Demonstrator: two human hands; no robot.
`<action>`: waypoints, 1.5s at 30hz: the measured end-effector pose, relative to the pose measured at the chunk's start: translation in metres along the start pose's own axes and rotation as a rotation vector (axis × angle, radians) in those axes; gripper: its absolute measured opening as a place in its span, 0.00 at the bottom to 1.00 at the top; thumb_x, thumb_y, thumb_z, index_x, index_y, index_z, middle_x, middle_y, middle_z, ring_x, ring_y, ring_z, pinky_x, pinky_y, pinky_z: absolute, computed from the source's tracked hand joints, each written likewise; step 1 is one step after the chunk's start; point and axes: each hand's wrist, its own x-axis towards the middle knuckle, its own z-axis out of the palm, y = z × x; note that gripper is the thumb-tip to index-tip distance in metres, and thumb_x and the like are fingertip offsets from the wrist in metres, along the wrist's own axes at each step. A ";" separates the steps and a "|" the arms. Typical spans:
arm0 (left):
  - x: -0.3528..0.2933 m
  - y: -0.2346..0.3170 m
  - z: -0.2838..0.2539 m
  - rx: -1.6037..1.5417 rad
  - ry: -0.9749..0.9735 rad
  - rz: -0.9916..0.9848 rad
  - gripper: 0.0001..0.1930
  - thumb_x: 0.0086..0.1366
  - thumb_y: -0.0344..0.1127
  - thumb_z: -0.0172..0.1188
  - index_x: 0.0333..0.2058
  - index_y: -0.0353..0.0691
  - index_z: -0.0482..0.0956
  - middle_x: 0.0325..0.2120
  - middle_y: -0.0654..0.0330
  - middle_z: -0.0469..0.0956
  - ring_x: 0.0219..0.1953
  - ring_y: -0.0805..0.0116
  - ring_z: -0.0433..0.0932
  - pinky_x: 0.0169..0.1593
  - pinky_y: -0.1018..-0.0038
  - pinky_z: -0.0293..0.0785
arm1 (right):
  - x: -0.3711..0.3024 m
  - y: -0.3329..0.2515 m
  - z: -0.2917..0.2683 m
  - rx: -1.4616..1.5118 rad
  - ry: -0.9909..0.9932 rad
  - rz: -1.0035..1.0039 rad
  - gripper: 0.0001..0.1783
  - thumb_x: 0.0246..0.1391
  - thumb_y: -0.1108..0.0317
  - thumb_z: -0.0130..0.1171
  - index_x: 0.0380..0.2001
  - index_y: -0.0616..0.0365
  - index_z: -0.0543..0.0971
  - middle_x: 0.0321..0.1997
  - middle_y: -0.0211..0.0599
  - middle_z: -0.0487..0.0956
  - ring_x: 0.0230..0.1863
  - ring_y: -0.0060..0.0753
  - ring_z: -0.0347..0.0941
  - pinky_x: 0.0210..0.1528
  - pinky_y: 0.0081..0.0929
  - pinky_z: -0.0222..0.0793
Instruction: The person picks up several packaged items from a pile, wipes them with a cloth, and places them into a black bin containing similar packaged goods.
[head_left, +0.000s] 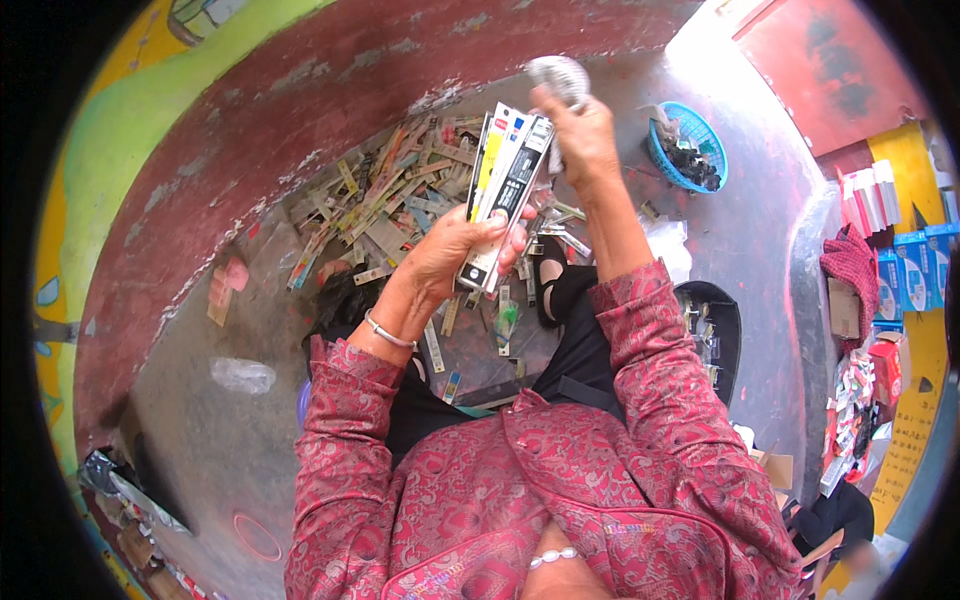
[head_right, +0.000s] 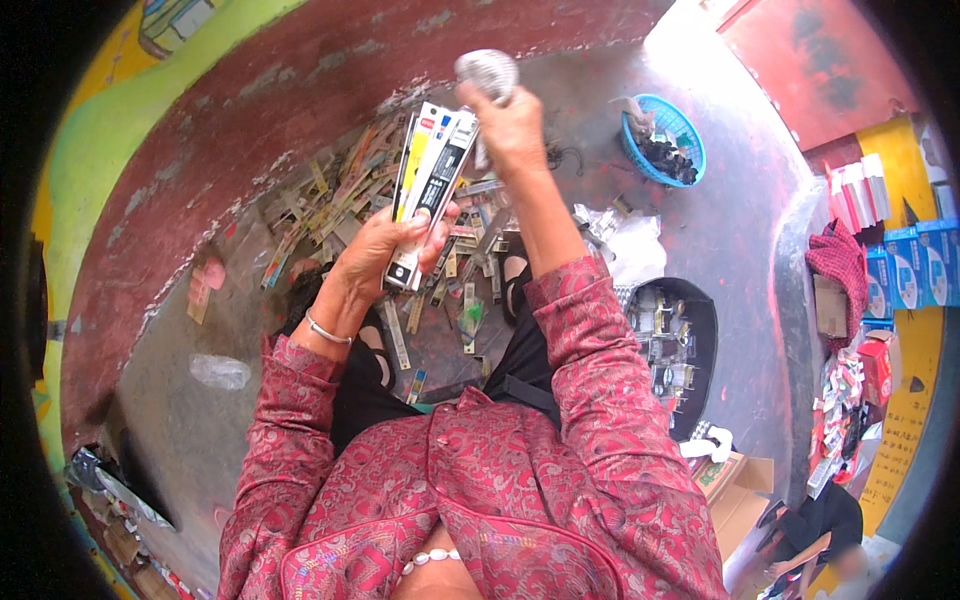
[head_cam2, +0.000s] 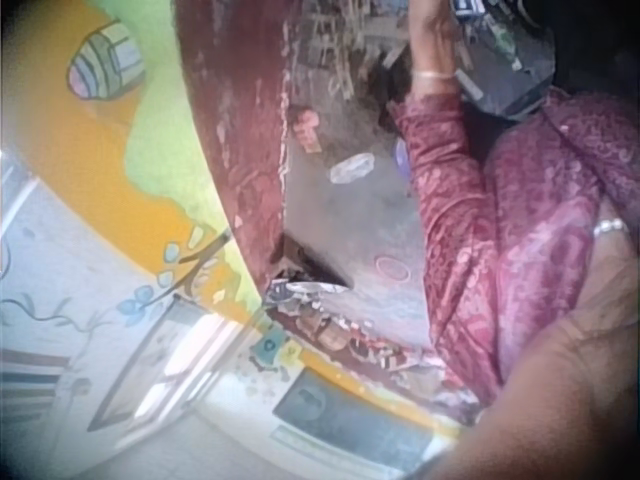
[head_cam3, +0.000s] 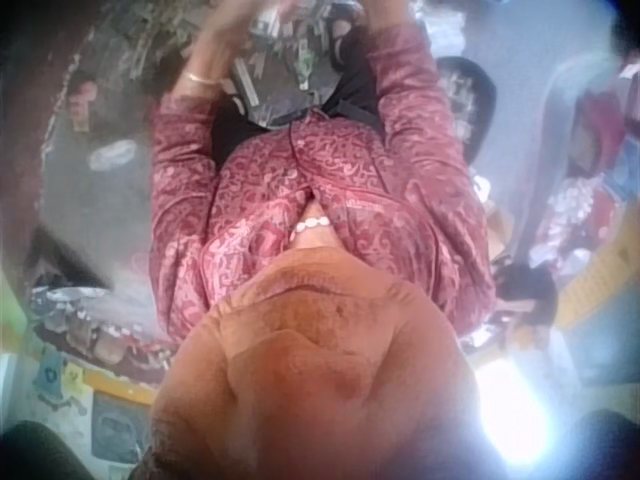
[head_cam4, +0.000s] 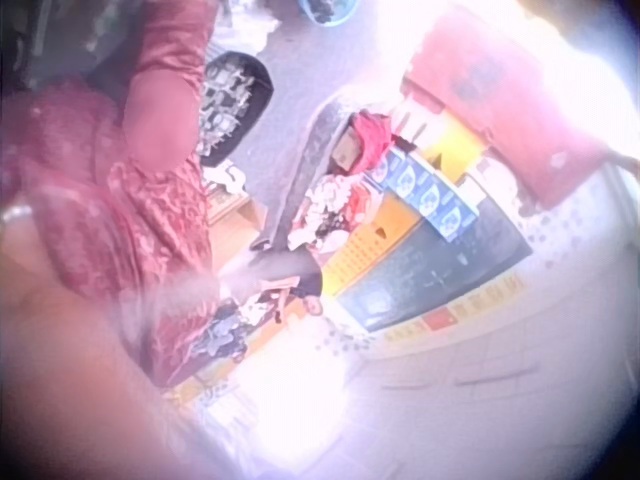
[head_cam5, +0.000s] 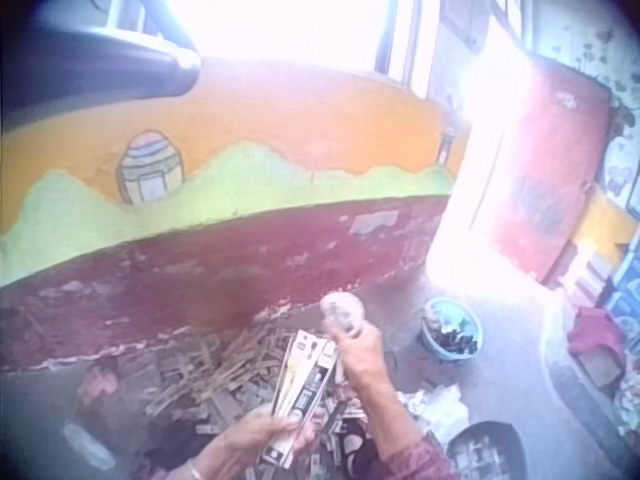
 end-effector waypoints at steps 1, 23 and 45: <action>-0.005 0.001 0.005 -0.005 0.082 -0.042 0.23 0.56 0.36 0.57 0.48 0.30 0.64 0.27 0.60 0.74 0.23 0.76 0.72 0.27 0.80 0.73 | 0.004 -0.009 -0.007 0.092 0.095 0.053 0.16 0.46 0.64 0.62 0.35 0.63 0.74 0.25 0.33 0.77 0.26 0.25 0.73 0.28 0.22 0.71; -0.014 0.022 0.002 0.217 0.032 -0.034 0.24 0.55 0.37 0.59 0.46 0.29 0.66 0.36 0.53 0.75 0.27 0.74 0.75 0.28 0.80 0.76 | -0.017 -0.018 0.008 -0.395 0.019 -0.516 0.13 0.50 0.67 0.55 0.40 0.54 0.76 0.41 0.39 0.76 0.38 0.35 0.72 0.39 0.33 0.68; -0.005 0.013 -0.005 0.189 0.380 0.104 0.16 0.54 0.36 0.61 0.38 0.36 0.71 0.26 0.62 0.75 0.24 0.77 0.74 0.28 0.80 0.72 | -0.039 0.001 0.022 0.342 -0.316 0.332 0.11 0.39 0.84 0.59 0.31 0.66 0.74 0.26 0.38 0.77 0.22 0.30 0.74 0.24 0.25 0.74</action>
